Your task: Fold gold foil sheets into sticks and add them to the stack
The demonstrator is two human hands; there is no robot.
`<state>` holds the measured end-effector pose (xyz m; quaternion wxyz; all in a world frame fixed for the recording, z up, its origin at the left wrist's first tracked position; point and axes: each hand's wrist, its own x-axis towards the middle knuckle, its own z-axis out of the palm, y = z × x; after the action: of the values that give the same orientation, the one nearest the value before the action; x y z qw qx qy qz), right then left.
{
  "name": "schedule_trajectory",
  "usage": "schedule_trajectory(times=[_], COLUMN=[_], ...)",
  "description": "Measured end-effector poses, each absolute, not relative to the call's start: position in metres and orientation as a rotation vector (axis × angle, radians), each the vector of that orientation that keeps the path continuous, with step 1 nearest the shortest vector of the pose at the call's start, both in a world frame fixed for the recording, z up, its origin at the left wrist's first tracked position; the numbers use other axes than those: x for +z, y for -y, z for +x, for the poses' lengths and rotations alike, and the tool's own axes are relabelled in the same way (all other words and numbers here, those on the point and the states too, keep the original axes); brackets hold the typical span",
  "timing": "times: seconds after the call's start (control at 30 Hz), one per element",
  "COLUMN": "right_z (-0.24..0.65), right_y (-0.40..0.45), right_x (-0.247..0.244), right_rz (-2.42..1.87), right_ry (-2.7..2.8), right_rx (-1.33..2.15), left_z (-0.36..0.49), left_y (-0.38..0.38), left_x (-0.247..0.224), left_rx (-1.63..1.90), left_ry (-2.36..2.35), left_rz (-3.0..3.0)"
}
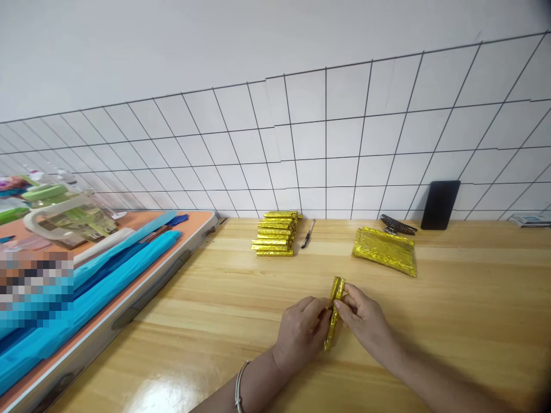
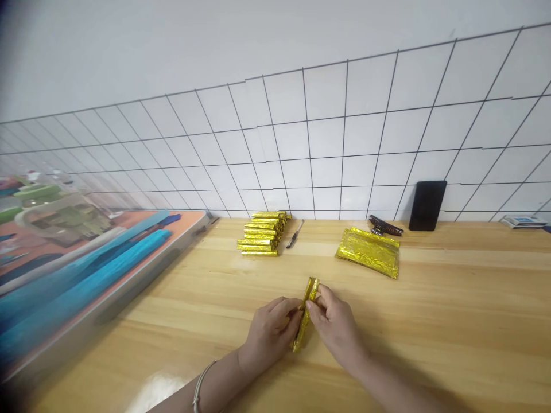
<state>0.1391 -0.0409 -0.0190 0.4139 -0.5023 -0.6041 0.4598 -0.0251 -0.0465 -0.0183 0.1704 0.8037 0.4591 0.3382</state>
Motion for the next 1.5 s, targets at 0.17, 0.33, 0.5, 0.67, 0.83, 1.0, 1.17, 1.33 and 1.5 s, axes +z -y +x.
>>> schedule_trajectory(times=[0.17,0.33,0.5,0.67,0.83,1.0,1.17,1.33,1.5], right_z=[0.139,0.139,0.14,0.139,0.138,0.137,0.137,0.137,0.137], right_y=[0.043,0.043,0.041,0.041,0.043,0.044,0.044,0.044,0.044], right_x=[-0.016,-0.018,-0.024,-0.021,-0.016,-0.017,-0.016,-0.013,-0.014], right_rz=[-1.268,-1.266,-1.308,-1.284,-1.255,-1.248,-1.23,-1.23,-1.221], right_ry=[1.531,1.53,1.542,1.534,1.531,1.513,1.513,1.518,1.517], right_rx=[1.165,1.17,1.135,1.147,1.17,1.176,1.183,1.198,1.207], left_z=[-0.025,-0.024,-0.024,-0.024,-0.024,-0.023,-0.023,-0.022,-0.021], left_y=[0.045,0.043,0.043,0.044,0.047,0.048,0.044,0.04,0.039], left_x=[-0.022,-0.023,-0.021,-0.019,-0.019,-0.019,-0.016,-0.021,-0.026], left_rx=[0.969,0.986,1.002,0.985,0.981,0.986,1.056,1.049,1.021], left_ry=[-1.36,-1.383,-1.375,-1.409,-1.417,-1.297,-1.172,-1.089,-1.032], left_rz=[2.195,2.156,2.148,2.179,2.268,2.246,2.009,1.698,1.453])
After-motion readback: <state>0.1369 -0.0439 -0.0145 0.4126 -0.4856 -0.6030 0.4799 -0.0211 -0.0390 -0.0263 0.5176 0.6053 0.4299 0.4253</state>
